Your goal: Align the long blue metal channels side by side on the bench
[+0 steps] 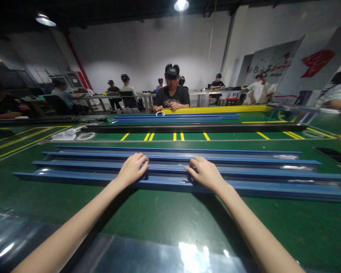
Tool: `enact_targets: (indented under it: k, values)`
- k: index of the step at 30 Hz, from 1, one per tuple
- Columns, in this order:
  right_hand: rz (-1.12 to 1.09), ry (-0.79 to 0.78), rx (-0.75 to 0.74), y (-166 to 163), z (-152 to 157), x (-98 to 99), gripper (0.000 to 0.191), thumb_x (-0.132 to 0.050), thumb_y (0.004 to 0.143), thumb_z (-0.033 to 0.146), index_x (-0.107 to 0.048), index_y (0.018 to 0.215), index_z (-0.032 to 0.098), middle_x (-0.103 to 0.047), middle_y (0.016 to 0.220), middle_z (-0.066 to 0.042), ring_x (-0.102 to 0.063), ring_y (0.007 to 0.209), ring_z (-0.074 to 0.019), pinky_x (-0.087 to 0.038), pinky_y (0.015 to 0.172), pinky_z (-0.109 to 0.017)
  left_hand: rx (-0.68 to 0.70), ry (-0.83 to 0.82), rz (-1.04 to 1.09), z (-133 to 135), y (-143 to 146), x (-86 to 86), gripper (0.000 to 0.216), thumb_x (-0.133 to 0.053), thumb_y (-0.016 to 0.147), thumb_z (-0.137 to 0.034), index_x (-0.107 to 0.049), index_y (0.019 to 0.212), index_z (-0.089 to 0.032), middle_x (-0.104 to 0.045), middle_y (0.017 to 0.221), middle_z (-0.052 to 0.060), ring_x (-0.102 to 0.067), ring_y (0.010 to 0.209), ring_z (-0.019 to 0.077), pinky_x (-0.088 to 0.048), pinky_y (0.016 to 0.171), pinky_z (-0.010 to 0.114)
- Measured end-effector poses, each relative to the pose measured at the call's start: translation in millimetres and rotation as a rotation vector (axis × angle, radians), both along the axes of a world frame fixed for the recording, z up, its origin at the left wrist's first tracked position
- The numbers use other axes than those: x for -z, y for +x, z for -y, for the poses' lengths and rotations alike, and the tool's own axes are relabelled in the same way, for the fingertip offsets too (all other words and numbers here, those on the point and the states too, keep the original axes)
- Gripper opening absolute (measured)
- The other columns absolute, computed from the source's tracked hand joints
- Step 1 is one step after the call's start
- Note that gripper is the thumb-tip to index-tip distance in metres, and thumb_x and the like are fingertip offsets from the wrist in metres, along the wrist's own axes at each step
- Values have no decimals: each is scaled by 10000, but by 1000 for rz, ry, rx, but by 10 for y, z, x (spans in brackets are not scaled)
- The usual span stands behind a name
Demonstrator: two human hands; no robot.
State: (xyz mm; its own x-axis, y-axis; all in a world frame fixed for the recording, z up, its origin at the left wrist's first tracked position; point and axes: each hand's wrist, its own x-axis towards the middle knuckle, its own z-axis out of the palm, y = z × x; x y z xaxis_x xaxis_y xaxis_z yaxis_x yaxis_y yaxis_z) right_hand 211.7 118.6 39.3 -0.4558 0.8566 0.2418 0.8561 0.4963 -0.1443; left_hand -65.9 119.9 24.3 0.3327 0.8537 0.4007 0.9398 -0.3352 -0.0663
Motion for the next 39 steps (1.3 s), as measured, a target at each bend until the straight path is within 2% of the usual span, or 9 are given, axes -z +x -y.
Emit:
enact_targets:
  k: [4, 9, 18, 29, 39]
  values:
    - [17, 26, 23, -23, -93, 129, 238, -383, 862, 343, -558, 843, 182, -589, 870, -67, -541, 841, -185, -397, 705, -272, -62, -90, -20, -105, 61, 41, 269, -336, 871, -258, -576, 786, -169, -594, 844, 50, -536, 832, 179, -397, 718, 283]
    - [57, 38, 15, -27, -91, 231, 227, -372, 871, 312, -551, 845, 175, -586, 864, -70, -541, 839, -187, -410, 713, -279, -83, -139, 21, -55, 37, 66, 260, -336, 870, -242, -569, 775, -173, -577, 839, 48, -540, 823, 165, -415, 679, 256]
    - [68, 59, 15, -22, -107, 240, 222, -382, 869, 315, -554, 823, 183, -588, 848, -65, -543, 823, -181, -415, 697, -273, -64, -112, 50, -5, 49, 130, 203, -350, 849, -177, -543, 785, -159, -546, 862, 71, -505, 859, 191, -433, 750, 290]
    - [28, 95, 22, -47, -81, 319, 244, -362, 873, 317, -540, 773, 184, -585, 805, -61, -534, 788, -179, -405, 689, -279, -97, 16, 281, 57, 97, 283, 174, -391, 791, -107, -524, 697, -169, -529, 784, 59, -490, 819, 189, -445, 771, 316]
    - [14, 93, 77, -56, -96, 245, 302, -335, 882, 363, -544, 738, 200, -598, 776, -42, -545, 753, -168, -378, 637, -262, -93, -51, 212, 47, 76, 210, 188, -398, 804, -121, -558, 721, -177, -552, 809, 50, -510, 832, 177, -437, 762, 288]
